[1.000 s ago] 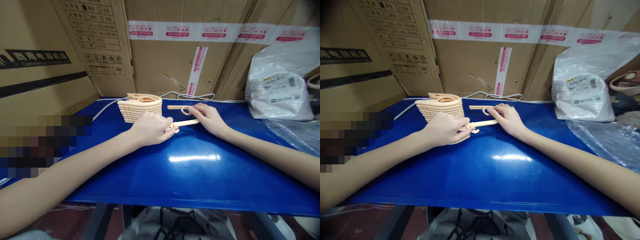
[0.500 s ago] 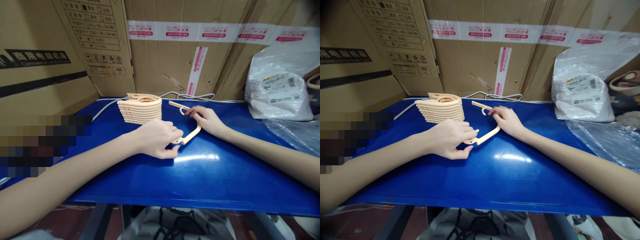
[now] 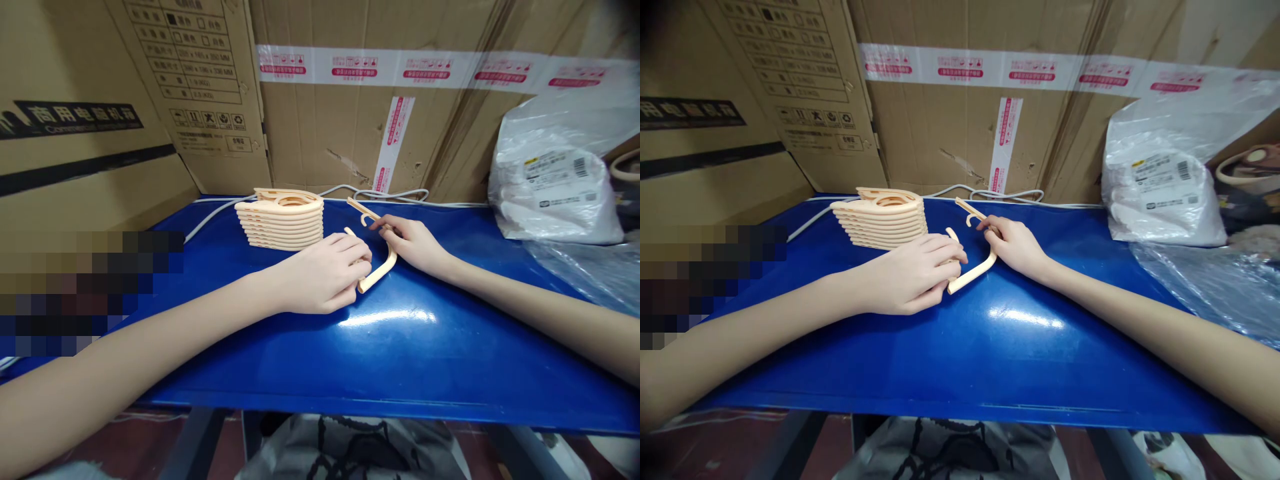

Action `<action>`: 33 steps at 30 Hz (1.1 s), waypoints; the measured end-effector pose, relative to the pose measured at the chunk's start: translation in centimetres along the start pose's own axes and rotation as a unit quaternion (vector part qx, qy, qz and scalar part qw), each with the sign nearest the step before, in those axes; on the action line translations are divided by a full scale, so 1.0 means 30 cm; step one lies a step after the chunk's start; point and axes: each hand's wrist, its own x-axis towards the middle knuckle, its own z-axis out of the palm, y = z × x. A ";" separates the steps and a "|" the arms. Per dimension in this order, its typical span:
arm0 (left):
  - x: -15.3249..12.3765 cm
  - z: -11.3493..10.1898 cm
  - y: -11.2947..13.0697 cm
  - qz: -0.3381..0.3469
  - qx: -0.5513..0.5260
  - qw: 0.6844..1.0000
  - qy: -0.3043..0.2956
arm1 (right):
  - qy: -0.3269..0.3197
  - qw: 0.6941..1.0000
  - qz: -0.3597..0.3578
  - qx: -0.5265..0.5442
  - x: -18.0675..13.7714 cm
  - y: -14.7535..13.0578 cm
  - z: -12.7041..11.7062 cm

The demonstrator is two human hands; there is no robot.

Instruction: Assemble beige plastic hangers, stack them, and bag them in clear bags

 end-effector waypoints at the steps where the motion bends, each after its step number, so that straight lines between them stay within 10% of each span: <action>1: -0.002 0.004 -0.002 0.001 0.002 1.000 -0.001 | 0.001 1.000 0.005 0.001 0.001 0.002 0.000; 33: -0.007 0.007 -0.009 -0.064 -0.063 0.995 -0.034 | 0.025 0.998 0.022 0.049 0.017 0.031 0.006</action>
